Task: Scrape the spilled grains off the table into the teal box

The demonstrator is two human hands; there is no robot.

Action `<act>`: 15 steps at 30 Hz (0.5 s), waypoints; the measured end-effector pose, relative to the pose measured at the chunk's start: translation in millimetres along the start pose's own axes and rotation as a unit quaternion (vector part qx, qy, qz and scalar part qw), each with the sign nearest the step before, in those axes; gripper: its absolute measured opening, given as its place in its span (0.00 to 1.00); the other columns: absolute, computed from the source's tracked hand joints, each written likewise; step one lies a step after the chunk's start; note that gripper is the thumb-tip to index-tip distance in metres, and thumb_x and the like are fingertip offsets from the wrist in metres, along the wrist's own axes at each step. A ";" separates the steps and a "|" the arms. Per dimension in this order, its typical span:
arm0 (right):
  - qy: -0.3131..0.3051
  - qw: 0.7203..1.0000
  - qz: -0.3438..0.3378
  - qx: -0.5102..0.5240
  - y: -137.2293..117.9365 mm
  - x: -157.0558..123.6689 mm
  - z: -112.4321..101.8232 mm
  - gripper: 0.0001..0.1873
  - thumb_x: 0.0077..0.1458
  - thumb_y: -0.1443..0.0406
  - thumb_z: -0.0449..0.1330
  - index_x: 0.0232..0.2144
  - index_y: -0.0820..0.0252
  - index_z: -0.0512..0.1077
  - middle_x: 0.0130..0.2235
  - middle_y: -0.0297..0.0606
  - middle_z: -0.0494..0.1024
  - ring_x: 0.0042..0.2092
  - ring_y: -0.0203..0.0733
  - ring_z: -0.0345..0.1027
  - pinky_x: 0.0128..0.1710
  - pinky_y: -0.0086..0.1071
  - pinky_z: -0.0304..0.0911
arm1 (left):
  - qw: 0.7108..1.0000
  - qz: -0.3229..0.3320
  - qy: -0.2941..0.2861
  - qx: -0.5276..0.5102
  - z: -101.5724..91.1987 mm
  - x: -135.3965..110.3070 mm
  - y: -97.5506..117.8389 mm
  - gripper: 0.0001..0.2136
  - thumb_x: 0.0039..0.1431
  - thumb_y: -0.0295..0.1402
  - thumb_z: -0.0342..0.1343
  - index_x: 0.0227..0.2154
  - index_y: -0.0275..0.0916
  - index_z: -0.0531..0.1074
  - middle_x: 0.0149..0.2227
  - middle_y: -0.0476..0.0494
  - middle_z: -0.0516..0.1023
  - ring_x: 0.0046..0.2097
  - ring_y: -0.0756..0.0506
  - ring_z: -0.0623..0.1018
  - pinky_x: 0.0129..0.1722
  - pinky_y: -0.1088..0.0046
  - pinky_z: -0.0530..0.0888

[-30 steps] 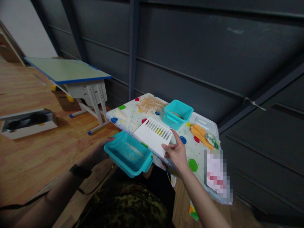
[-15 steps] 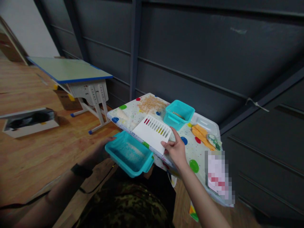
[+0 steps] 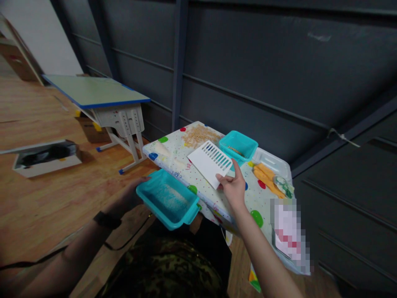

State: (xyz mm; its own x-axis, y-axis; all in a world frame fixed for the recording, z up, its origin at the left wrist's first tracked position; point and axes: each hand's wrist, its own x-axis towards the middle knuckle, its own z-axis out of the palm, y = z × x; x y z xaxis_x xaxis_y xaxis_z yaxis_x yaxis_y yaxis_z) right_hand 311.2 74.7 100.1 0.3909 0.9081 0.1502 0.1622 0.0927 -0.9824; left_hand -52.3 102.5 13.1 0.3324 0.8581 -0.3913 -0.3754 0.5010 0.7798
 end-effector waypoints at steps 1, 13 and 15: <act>0.003 1.000 -0.002 -0.008 2.0 4.7 2.9 0.68 0.42 0.51 0.79 0.79 0.58 0.57 0.23 0.27 0.78 0.23 0.42 0.70 0.26 0.35 0.71 | 1.000 0.002 0.003 0.006 0.4 -0.7 1.9 0.13 0.60 0.44 0.66 0.39 0.40 0.82 0.32 0.45 0.85 0.33 0.42 0.81 0.35 0.68 0.78; -0.092 0.994 0.048 -0.033 -0.7 7.6 18.6 0.71 0.38 0.51 0.79 0.80 0.59 0.56 0.23 0.26 0.79 0.22 0.41 0.70 0.24 0.33 0.70 | 0.999 0.003 0.031 0.013 -12.7 0.8 11.4 0.21 0.47 0.53 0.75 0.31 0.42 0.77 0.24 0.51 0.79 0.26 0.47 0.75 0.26 0.71 0.72; -0.106 0.993 0.052 -0.029 -2.6 2.0 18.9 0.71 0.39 0.51 0.79 0.80 0.60 0.55 0.23 0.27 0.80 0.22 0.40 0.69 0.23 0.31 0.68 | 1.000 0.003 0.023 0.009 -15.6 2.9 10.0 0.21 0.48 0.52 0.75 0.33 0.42 0.78 0.25 0.50 0.79 0.26 0.46 0.75 0.27 0.71 0.72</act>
State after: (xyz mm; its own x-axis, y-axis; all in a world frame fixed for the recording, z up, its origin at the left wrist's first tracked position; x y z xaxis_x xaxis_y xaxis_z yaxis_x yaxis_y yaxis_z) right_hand 294.4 84.0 100.9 0.2104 0.9775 0.0165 0.1848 -0.0232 -0.9825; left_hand -68.6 111.7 12.2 0.2894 0.8658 -0.4083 -0.3610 0.4938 0.7911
